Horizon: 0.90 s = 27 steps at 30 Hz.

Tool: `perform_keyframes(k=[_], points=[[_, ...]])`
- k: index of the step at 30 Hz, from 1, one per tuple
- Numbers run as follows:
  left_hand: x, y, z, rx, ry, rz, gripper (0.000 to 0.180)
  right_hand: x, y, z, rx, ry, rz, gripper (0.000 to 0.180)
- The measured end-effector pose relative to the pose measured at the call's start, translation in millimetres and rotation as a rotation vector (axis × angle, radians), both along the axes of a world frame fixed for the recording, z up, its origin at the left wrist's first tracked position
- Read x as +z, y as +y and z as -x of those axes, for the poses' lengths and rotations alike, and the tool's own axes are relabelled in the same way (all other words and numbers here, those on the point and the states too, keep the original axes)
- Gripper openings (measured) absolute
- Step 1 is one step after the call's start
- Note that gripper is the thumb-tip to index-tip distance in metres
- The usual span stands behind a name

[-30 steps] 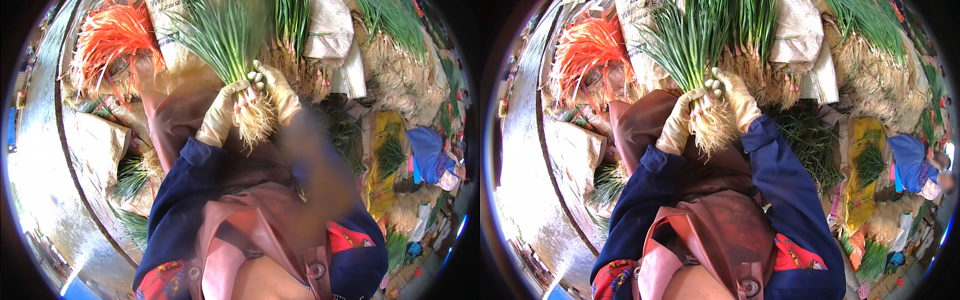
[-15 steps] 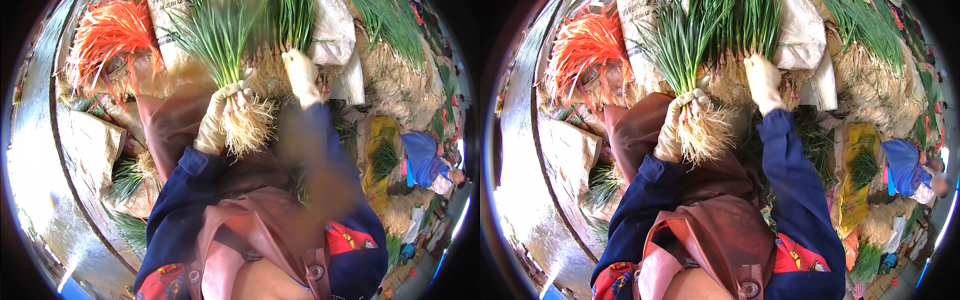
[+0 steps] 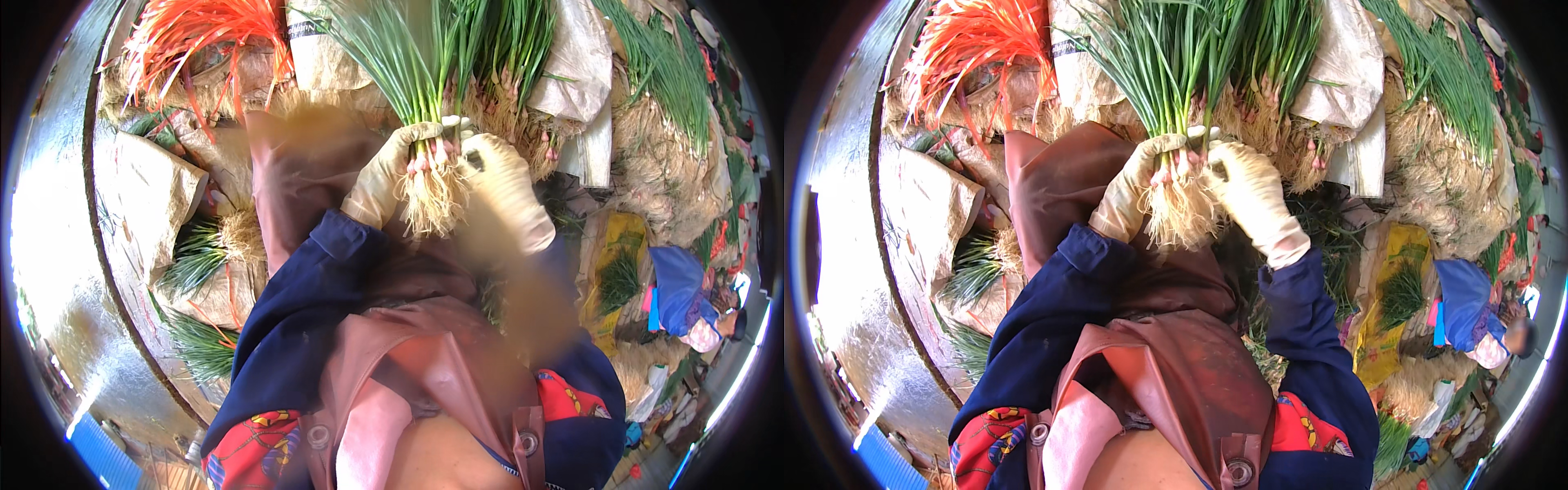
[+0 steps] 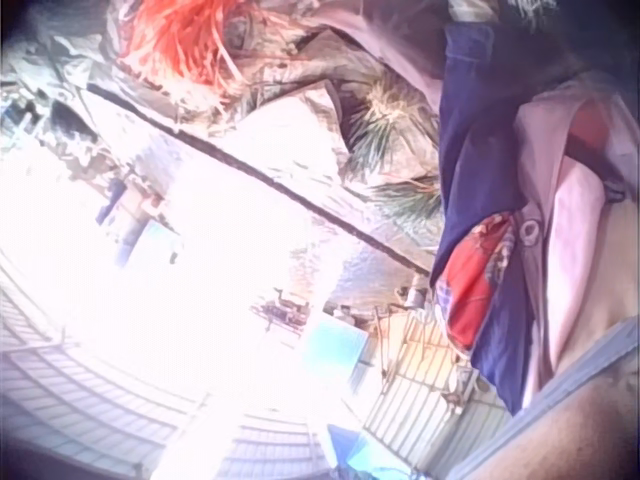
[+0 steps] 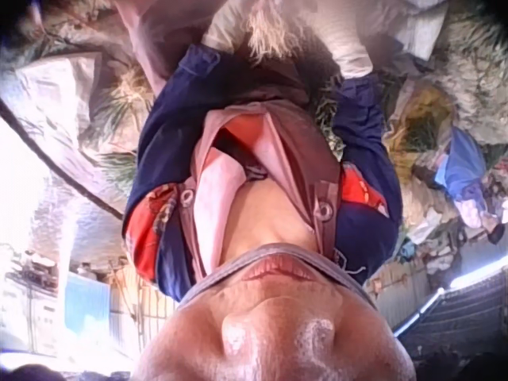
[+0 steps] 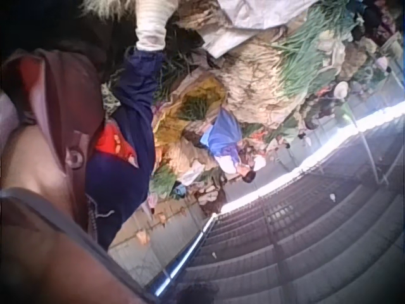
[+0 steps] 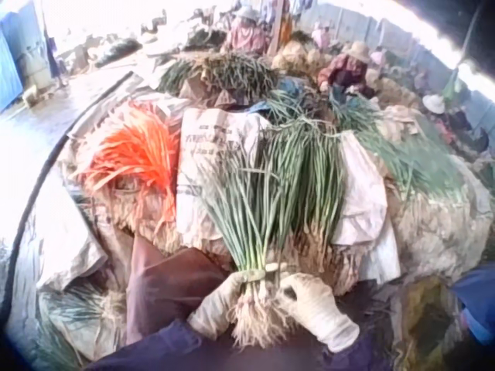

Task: The person sorts scallions into bunches and secures them with red plastic ties.

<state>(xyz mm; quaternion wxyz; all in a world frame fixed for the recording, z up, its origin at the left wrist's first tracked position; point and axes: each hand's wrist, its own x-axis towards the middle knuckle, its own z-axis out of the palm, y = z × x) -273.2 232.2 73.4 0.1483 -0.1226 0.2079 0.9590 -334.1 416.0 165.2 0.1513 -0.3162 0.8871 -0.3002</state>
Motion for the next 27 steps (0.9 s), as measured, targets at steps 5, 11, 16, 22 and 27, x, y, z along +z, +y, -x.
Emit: perform_keyframes(k=[5,11,16,22,27], points=[[15.4,0.4,1.5,0.023,0.17,-0.413,0.054,-23.4,-13.9,31.1,-0.443,-0.814,0.492,0.045],[36.3,13.5,-17.9,0.189,0.063,-0.413,0.046,-58.8,-46.3,37.9,-0.149,-2.024,1.124,0.033],[33.4,9.5,-13.9,0.18,-0.062,-0.425,0.043,-73.5,-52.1,36.8,-0.542,-1.524,0.937,0.029],[59.5,-0.6,-25.0,0.208,-0.044,-0.358,0.043,-69.5,-6.9,42.0,-0.83,-0.843,0.661,0.026],[66.3,-21.1,-24.2,0.225,0.207,-0.424,0.045,-39.3,29.4,48.6,0.359,-0.306,-1.041,0.047]])
